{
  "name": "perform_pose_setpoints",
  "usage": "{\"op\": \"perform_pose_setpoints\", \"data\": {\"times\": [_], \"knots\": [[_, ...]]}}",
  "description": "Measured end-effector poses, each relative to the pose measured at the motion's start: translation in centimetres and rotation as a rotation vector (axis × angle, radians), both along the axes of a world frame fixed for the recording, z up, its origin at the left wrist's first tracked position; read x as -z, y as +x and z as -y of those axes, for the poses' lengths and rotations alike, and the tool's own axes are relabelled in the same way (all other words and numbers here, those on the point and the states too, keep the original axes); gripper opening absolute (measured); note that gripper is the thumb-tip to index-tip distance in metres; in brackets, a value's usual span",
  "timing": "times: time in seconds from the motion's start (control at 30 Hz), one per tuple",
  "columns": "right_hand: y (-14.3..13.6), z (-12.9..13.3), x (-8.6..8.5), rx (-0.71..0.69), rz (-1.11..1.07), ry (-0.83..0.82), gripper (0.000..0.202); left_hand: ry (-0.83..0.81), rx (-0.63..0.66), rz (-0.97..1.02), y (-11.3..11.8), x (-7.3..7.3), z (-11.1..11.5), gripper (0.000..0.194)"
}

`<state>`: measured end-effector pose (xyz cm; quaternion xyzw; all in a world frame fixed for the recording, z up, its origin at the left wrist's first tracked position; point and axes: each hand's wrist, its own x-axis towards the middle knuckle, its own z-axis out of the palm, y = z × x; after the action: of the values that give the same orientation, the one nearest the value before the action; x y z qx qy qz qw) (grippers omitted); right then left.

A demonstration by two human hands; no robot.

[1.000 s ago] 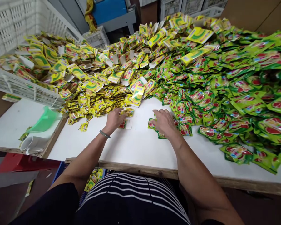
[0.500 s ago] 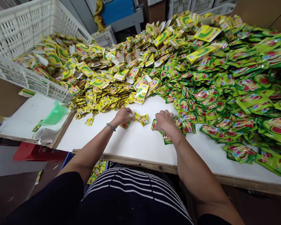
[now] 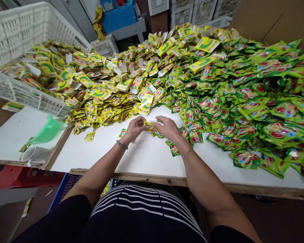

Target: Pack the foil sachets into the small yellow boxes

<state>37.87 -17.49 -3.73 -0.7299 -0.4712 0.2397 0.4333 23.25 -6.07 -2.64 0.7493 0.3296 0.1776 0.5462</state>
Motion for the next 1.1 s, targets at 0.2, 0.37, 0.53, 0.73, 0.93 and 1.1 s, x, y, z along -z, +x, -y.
{"op": "perform_pose_setpoints", "data": {"times": [0.2, 0.37, 0.53, 0.73, 0.93, 1.1], "knots": [[-0.5, 0.0, -0.5, 0.018, -0.479, 0.180, 0.042, -0.290, 0.042, 0.278, 0.9, -1.1, 1.7, 0.038], [1.2, 0.4, -0.4, 0.073, -0.511, 0.203, 0.042, -0.276, -0.031, 0.278, 3.4, -1.4, 2.5, 0.041], [3.4, 1.2, -0.6, 0.331, -0.112, 0.104, 0.026, 0.205, 0.129, -0.146, 3.2, -0.5, 2.7, 0.037], [3.4, 1.6, -2.1, 0.258, 0.022, -0.032, 0.027, 0.720, 0.106, -0.606, 2.0, -0.6, 1.0, 0.024], [2.9, 1.6, -2.4, 0.246, 0.151, -0.131, 0.033, 0.720, 0.277, -0.630, 4.8, -0.7, 3.7, 0.030], [2.8, 1.4, -1.4, 0.156, 0.174, -0.081, 0.036, 0.318, 0.032, -0.508, 4.2, 0.5, 3.6, 0.026]]}}
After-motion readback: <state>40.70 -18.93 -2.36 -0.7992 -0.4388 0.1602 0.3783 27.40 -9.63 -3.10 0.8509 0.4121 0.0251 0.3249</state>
